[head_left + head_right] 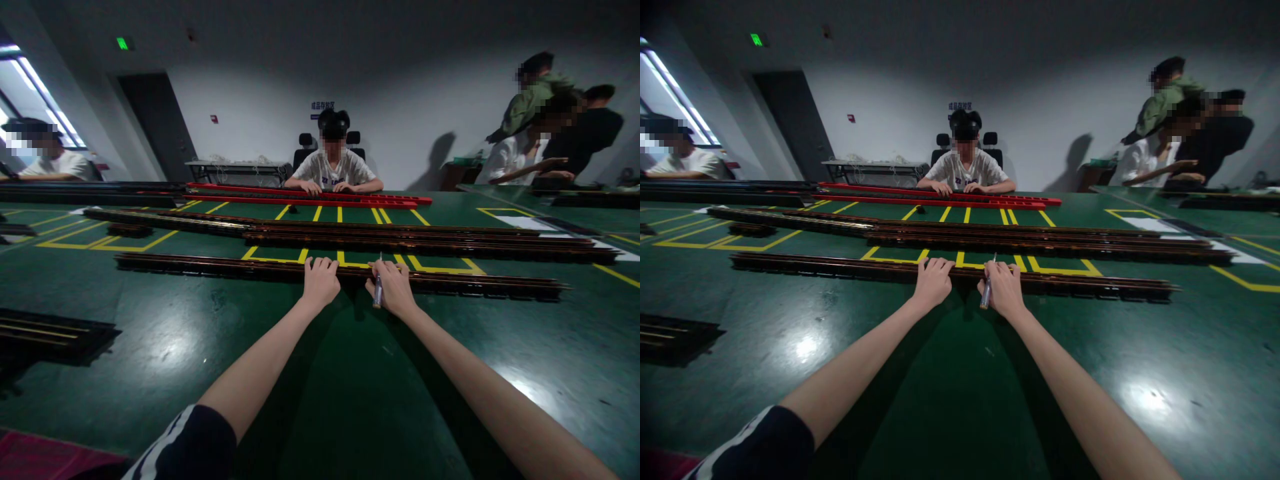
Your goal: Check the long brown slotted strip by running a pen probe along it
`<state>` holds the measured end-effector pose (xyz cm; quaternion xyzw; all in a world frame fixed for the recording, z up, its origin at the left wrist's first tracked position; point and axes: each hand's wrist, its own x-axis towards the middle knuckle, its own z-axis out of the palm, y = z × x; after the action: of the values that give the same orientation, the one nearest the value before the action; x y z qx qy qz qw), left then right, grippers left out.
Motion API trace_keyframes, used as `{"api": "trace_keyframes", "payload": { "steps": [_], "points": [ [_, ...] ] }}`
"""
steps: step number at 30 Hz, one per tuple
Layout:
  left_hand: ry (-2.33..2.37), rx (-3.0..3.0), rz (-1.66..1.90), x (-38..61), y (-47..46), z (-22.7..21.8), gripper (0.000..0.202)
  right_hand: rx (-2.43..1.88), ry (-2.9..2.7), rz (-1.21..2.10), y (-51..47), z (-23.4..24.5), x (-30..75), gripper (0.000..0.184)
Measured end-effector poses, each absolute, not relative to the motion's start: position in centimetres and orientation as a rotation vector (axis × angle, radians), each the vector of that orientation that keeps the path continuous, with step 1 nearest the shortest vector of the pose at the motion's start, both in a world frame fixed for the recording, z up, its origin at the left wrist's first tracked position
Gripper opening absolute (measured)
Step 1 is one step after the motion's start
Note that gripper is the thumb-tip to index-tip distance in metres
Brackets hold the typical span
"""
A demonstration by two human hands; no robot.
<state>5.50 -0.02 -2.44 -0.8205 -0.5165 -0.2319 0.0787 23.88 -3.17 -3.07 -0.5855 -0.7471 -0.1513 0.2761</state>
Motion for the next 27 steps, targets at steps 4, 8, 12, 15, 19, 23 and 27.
{"api": "trace_keyframes", "payload": {
  "steps": [4, 8, 12, 15, 19, 23, 27],
  "points": [
    [-1.541, -2.475, -0.702, 5.49, 0.02, -2.43, 0.041, -1.655, -1.944, -0.379, -2.91, -3.05, 23.69, 0.011],
    [-1.545, -2.457, -0.713, 5.49, 0.05, -2.44, 0.041, -1.643, -1.955, -0.369, -2.86, -3.07, 23.32, 0.009],
    [-1.551, -2.471, -0.723, 5.43, 0.06, -2.45, 0.04, -1.622, -1.976, -0.373, -2.93, -3.22, 23.64, 0.02],
    [-1.529, -2.496, -0.718, 5.37, 0.09, -2.49, 0.04, -1.66, -1.961, -0.363, -3.06, -3.2, 24.07, 0.021],
    [-1.516, -2.529, -0.698, 5.37, 0.0, -2.41, 0.041, -1.623, -1.992, -0.407, -3.34, -2.96, 23.98, 0.013],
    [-1.513, -2.503, -0.698, 5.49, -0.16, -2.27, 0.04, -1.614, -2.018, -0.427, -3.35, -2.88, 23.61, 0.008],
    [-1.518, -2.46, -0.701, 5.6, -0.3, -2.13, 0.04, -1.665, -1.979, -0.388, -3.06, -2.98, 23.42, 0.008]
  ]
}}
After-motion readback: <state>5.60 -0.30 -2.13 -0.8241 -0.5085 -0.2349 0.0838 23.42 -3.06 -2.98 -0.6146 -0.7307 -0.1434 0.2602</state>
